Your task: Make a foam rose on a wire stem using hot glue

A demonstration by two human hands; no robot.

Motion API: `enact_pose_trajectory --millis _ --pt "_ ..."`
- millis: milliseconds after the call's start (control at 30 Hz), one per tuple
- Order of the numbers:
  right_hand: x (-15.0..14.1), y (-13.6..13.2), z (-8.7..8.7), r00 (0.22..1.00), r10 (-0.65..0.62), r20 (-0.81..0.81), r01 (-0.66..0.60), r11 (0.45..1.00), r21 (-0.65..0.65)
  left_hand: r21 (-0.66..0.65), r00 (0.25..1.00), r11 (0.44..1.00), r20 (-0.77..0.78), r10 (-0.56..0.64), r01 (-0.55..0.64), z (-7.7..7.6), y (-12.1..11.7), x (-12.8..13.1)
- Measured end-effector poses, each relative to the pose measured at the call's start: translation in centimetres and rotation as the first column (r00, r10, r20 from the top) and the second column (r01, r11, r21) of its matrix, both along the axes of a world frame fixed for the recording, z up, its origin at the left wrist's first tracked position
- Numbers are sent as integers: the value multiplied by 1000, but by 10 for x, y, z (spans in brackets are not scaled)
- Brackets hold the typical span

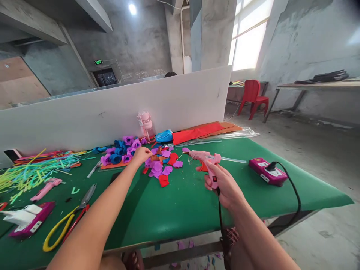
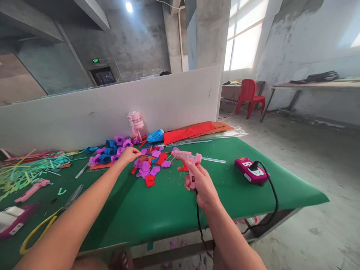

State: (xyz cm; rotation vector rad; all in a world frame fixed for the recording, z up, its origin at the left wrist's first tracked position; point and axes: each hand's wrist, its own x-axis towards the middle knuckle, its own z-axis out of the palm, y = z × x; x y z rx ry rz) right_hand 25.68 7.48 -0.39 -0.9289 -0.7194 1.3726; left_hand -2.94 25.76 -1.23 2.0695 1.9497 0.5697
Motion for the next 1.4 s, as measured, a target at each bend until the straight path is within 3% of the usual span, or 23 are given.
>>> enact_pose_trajectory --millis 133,267,433,567,667,767,867,1000,1133,1267,1400 --pt "-5 -2 2 1000 13 10 -13 1000 13 -105 992 989 82 -95 104 -6 -22 8" --pt "-12 -4 4 1000 18 -18 -18 999 30 -129 983 987 166 -74 96 -11 -33 17" --pt "-14 -7 6 1000 18 12 -19 999 28 -121 951 988 303 -54 95 2 -53 12" --pt "-10 -14 12 997 57 59 -59 997 48 -111 908 987 414 -63 119 16 -94 0" --pt "-7 -21 18 971 116 211 -127 991 39 -168 880 968 468 -87 185 17 -131 -1" --pt "-7 -27 18 882 211 423 -235 972 6 -293 804 896 584 -107 332 7 -156 6" --pt "-9 -33 12 775 316 547 -348 936 -48 -314 793 865 592 -144 392 -12 -164 13" --pt "-18 -44 9 669 413 618 -461 883 -90 -324 807 888 584 -85 328 -34 -168 14" --pt "-28 -52 11 504 452 736 -535 832 -145 -299 842 926 538 -36 230 -38 -177 13" --pt "-34 -54 12 339 387 858 -557 817 -149 -266 907 942 413 -80 204 -32 -181 14" --pt "-42 -56 15 283 196 939 -538 843 -14 -237 940 947 314 -135 216 -29 -182 17"
